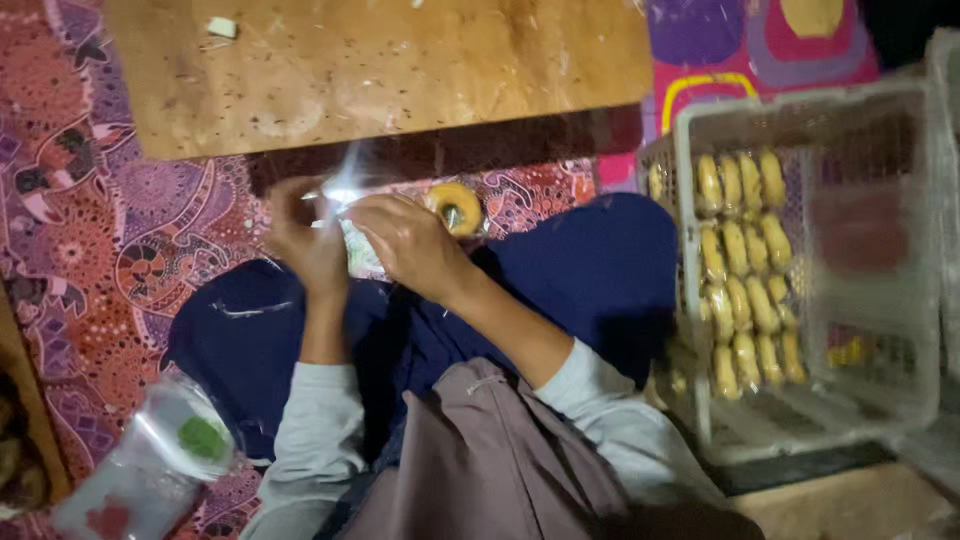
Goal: The person sits on a patterned mat and repeatedly places doughnuts into small plastic bags, then places the filled bags into a white plastic basket. The person handles doughnuts and plastic bags by hand throughout the clip.
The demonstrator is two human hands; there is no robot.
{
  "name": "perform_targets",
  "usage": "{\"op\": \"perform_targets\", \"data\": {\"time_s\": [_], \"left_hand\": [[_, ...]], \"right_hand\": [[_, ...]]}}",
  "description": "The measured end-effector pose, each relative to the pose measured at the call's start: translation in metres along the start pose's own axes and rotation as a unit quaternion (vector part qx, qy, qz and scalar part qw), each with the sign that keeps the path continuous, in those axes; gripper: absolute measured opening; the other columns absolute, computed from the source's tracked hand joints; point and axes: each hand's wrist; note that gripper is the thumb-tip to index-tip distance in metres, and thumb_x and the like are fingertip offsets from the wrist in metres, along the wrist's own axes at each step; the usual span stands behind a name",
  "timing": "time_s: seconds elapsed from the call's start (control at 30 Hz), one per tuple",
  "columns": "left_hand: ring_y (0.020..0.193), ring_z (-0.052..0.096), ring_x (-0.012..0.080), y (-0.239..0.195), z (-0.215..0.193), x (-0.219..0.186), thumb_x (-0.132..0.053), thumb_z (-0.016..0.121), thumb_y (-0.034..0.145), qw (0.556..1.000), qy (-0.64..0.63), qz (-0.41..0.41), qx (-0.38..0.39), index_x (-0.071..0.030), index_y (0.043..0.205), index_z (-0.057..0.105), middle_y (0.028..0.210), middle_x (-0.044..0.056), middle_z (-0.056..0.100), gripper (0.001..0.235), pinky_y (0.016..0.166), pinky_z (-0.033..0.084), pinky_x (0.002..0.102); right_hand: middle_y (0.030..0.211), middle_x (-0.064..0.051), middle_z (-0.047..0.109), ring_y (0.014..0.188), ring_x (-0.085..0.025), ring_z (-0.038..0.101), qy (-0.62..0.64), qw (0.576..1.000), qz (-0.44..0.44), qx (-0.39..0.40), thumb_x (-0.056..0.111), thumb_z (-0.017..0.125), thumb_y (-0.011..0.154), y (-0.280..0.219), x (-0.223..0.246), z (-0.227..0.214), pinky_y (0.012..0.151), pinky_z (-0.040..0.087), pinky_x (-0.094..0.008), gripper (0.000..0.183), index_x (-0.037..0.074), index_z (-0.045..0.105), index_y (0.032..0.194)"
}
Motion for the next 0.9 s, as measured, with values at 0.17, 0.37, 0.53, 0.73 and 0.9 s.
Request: {"op": "perform_targets", "data": {"time_s": [0.17,0.37,0.53,0.73,0.9], "left_hand": [[0.114,0.066,0.0206,0.001,0.031,-0.049,0.002,0.068,0.085,0.986,-0.128,0.072,0.075,-0.003,0.131,0.062,0.139,0.012,0.06,0.047,0.099,0.054,0.033],[0.109,0.064,0.0244,0.11,0.085,-0.031,0.001,0.067,0.092,0.706,-0.647,-0.285,0.047,-0.013,0.122,0.058,0.124,0.011,0.061,0.034,0.099,0.058,0.045],[0.102,0.063,0.0228,0.176,0.101,0.012,-0.007,0.072,0.099,0.665,-0.69,-0.284,-0.004,-0.012,0.114,0.063,0.117,0.008,0.063,0.018,0.089,0.05,0.045],[0.1,0.065,0.032,0.21,0.087,0.025,-0.045,0.066,0.096,0.576,-0.737,-0.348,-0.065,-0.009,0.107,0.068,0.108,0.015,0.065,0.038,0.103,0.05,0.061],[0.109,0.062,0.0353,0.219,0.099,0.048,-0.052,0.062,0.098,0.477,-0.795,-0.358,-0.115,-0.003,0.112,0.066,0.112,0.02,0.065,0.051,0.109,0.045,0.06]], "right_hand": [[0.162,-0.028,0.039,0.128,-0.037,0.06,0.03,0.984,0.161,0.062,0.002,0.063,0.089,0.042,-0.002,-0.044,0.105,0.052,-0.042,0.049,-0.006,0.055,0.137],[0.143,-0.026,0.058,0.134,-0.042,0.058,-0.042,0.987,-0.108,0.108,0.012,0.076,0.093,0.094,-0.055,-0.061,0.11,0.051,-0.042,0.035,0.003,0.071,0.126],[0.107,-0.01,0.072,0.105,-0.024,0.079,0.114,0.969,0.219,0.022,0.026,0.088,0.091,0.249,-0.176,-0.159,0.082,0.066,-0.04,0.045,-0.004,0.064,0.115],[0.161,-0.036,0.032,0.145,-0.052,0.028,-0.396,0.906,0.059,0.14,0.055,0.099,0.05,0.353,-0.327,-0.237,0.114,0.033,-0.06,0.134,-0.001,0.043,0.158],[0.148,-0.023,0.054,0.14,-0.047,0.042,-0.355,0.915,0.093,0.165,0.042,0.101,0.063,0.346,-0.289,-0.203,0.104,0.034,-0.07,0.091,0.013,0.06,0.138]]}}
Point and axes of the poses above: each hand's wrist, its own y-axis towards the middle knuckle, its own z-axis out of the palm, x = y × z
